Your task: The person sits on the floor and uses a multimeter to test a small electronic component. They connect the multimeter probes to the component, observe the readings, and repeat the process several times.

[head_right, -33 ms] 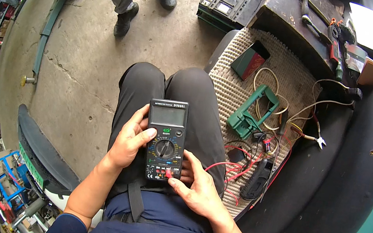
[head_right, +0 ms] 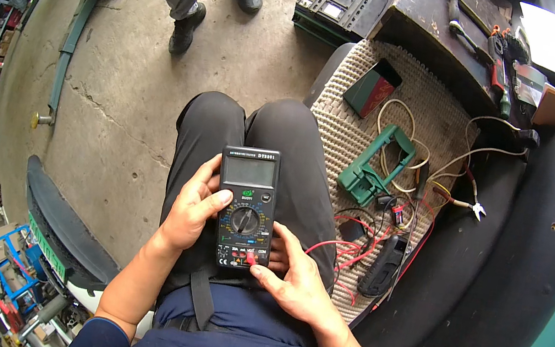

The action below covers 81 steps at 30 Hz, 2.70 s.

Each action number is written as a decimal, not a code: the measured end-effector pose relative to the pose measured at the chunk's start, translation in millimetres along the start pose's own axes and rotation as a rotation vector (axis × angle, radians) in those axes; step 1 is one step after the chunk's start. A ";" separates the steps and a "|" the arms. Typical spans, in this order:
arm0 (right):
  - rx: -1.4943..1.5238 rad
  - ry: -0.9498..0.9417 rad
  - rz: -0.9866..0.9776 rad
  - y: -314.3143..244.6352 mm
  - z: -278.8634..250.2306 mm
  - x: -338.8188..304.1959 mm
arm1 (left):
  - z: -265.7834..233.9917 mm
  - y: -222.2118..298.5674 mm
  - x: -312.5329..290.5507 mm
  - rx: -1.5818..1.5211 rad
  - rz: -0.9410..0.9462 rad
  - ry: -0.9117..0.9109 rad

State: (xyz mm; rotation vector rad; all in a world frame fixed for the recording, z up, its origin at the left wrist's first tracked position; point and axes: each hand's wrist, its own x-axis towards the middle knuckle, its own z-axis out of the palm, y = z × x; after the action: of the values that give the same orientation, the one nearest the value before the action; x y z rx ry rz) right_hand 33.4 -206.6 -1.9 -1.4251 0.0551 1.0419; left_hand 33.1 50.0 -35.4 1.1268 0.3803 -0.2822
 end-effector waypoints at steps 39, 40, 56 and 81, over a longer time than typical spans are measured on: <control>0.139 -0.135 0.081 2.3 -12.4 4.4 | -0.3 -5.6 -10.6 -0.110 0.000 -0.017; 0.136 -0.138 0.073 1.7 -12.2 5.0 | -0.2 -5.2 -10.5 -0.102 0.006 -0.016; 0.131 -0.186 0.083 -0.8 -16.0 5.8 | 0.6 -2.5 -10.4 -0.058 -0.017 -0.019; -0.843 0.199 -0.154 -39.3 -18.0 -28.9 | 12.4 -14.8 -2.5 -0.074 -0.002 -0.040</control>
State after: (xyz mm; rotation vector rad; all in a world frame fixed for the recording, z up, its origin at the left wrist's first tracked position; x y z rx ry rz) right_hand 50.1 -229.5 41.6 -2.2487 -0.3877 0.8151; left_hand 26.7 32.7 -41.7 1.0472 0.3537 -0.2901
